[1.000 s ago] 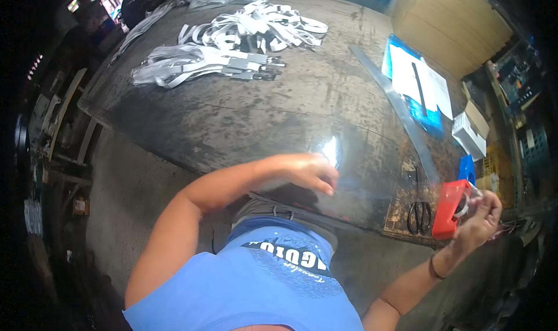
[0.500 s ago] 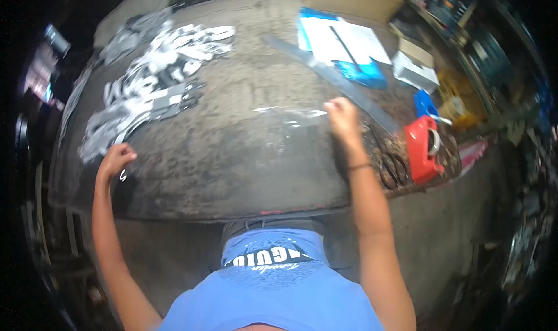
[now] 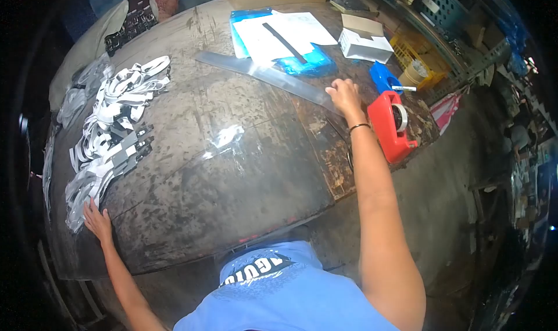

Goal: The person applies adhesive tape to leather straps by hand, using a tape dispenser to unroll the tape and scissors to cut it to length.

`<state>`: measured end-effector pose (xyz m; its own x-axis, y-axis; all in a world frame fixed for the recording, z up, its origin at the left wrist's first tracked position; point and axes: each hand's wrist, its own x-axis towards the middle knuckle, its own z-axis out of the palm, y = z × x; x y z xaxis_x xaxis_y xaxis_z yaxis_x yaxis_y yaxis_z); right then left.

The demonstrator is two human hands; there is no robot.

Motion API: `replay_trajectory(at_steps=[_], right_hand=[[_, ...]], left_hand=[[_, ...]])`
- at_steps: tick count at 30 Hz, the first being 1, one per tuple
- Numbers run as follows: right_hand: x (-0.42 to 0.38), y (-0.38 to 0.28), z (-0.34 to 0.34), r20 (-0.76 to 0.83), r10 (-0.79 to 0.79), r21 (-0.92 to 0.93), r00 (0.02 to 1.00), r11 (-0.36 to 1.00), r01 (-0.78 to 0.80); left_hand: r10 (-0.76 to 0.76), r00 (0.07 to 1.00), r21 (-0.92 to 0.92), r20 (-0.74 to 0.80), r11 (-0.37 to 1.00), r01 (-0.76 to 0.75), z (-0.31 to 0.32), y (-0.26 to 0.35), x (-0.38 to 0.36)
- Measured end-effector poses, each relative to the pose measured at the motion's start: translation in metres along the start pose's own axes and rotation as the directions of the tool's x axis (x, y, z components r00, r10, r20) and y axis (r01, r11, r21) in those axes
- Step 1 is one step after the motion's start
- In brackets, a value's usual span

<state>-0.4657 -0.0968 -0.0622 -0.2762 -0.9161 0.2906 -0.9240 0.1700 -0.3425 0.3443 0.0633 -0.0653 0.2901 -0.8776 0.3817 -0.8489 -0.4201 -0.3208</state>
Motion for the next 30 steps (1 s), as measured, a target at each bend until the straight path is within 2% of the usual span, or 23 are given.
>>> replay_trajectory(at_steps=[2, 3, 6, 7, 9, 10, 11, 13, 14, 15, 18, 21, 22, 23, 25, 26, 27, 29, 30], right_hand=[[0.004, 0.011, 0.003, 0.077, 0.027, -0.038, 0.997, 0.999, -0.024], [0.004, 0.007, 0.005, 0.077, 0.022, -0.031, 0.997, 0.999, -0.020], [0.011, -0.001, 0.010, 0.212, 0.107, -0.083, 0.971, 0.992, -0.091], [0.019, 0.002, 0.013, 0.216, 0.098, -0.077, 0.971, 0.994, -0.083], [0.030, 0.007, 0.019, 0.217, 0.054, -0.092, 0.975, 0.995, -0.035], [0.036, 0.010, 0.019, 0.195, -0.044, 0.008, 0.980, 0.999, 0.043], [0.038, 0.013, 0.021, 0.194, -0.047, 0.012, 0.980, 0.999, 0.046], [0.039, 0.001, 0.005, 0.058, -0.160, 0.026, 0.985, 0.987, 0.159], [0.041, -0.006, -0.007, 0.119, -0.167, -0.029, 0.979, 0.985, 0.171], [0.044, -0.009, -0.009, 0.116, -0.169, -0.027, 0.979, 0.985, 0.173], [0.052, -0.013, -0.020, -0.031, -0.284, -0.109, 0.958, 0.954, 0.279], [0.057, -0.037, -0.045, -0.094, -0.354, -0.121, 0.930, 0.932, 0.343], [0.063, -0.042, -0.050, -0.139, -0.449, -0.160, 0.883, 0.890, 0.427], [0.066, -0.047, -0.055, -0.148, -0.454, -0.159, 0.878, 0.888, 0.432], [0.067, -0.083, -0.075, -0.120, -0.575, -0.204, 0.809, 0.812, 0.547], [0.064, -0.103, -0.084, -0.115, -0.659, -0.285, 0.744, 0.739, 0.610], [0.061, -0.121, -0.085, -0.124, -0.669, -0.278, 0.732, 0.732, 0.622], [0.051, -0.157, -0.084, -0.100, -0.846, -0.242, 0.523, 0.531, 0.812], [0.034, -0.178, -0.091, -0.092, -0.878, -0.192, 0.470, 0.479, 0.857]], left_hand=[[-0.101, 0.987, -0.201, -0.124, 0.977, 0.075, 0.003, 0.010, -0.005], [-0.106, 0.986, -0.196, -0.127, 0.977, 0.080, 0.002, 0.016, -0.008], [0.009, 0.979, -0.372, -0.204, 0.924, -0.086, -0.025, 0.044, -0.027], [0.002, 0.979, -0.366, -0.203, 0.927, -0.078, -0.036, 0.052, -0.032], [0.016, 0.982, -0.481, -0.189, 0.870, -0.107, -0.052, 0.063, -0.041], [0.009, 0.981, -0.504, -0.192, 0.857, -0.107, -0.057, 0.067, -0.044], [0.006, 0.981, -0.501, -0.194, 0.859, -0.105, -0.062, 0.070, -0.044], [0.008, 0.981, -0.603, -0.195, 0.788, -0.127, -0.071, 0.077, -0.043], [0.026, 0.977, -0.599, -0.212, 0.786, -0.151, -0.075, 0.080, -0.041], [0.024, 0.976, -0.598, -0.216, 0.787, -0.152, -0.081, 0.085, -0.037], [0.078, 0.965, -0.653, -0.249, 0.722, -0.227, -0.102, 0.106, -0.028], [0.100, 0.955, -0.704, -0.279, 0.655, -0.274, -0.127, 0.131, -0.020], [0.103, 0.950, -0.714, -0.295, 0.637, -0.291, -0.139, 0.141, -0.017], [0.094, 0.949, -0.712, -0.302, 0.640, -0.290, -0.146, 0.153, -0.012], [0.133, 0.897, -0.732, -0.422, 0.533, -0.424, -0.160, 0.176, 0.000], [0.158, 0.888, -0.742, -0.433, 0.498, -0.450, -0.182, 0.192, 0.003], [0.181, 0.878, -0.750, -0.444, 0.461, -0.474, -0.206, 0.210, 0.007], [0.226, 0.765, -0.677, -0.603, 0.362, -0.641, -0.220, 0.249, 0.022], [0.268, 0.750, -0.646, -0.605, 0.386, -0.659, -0.236, 0.269, 0.022]])
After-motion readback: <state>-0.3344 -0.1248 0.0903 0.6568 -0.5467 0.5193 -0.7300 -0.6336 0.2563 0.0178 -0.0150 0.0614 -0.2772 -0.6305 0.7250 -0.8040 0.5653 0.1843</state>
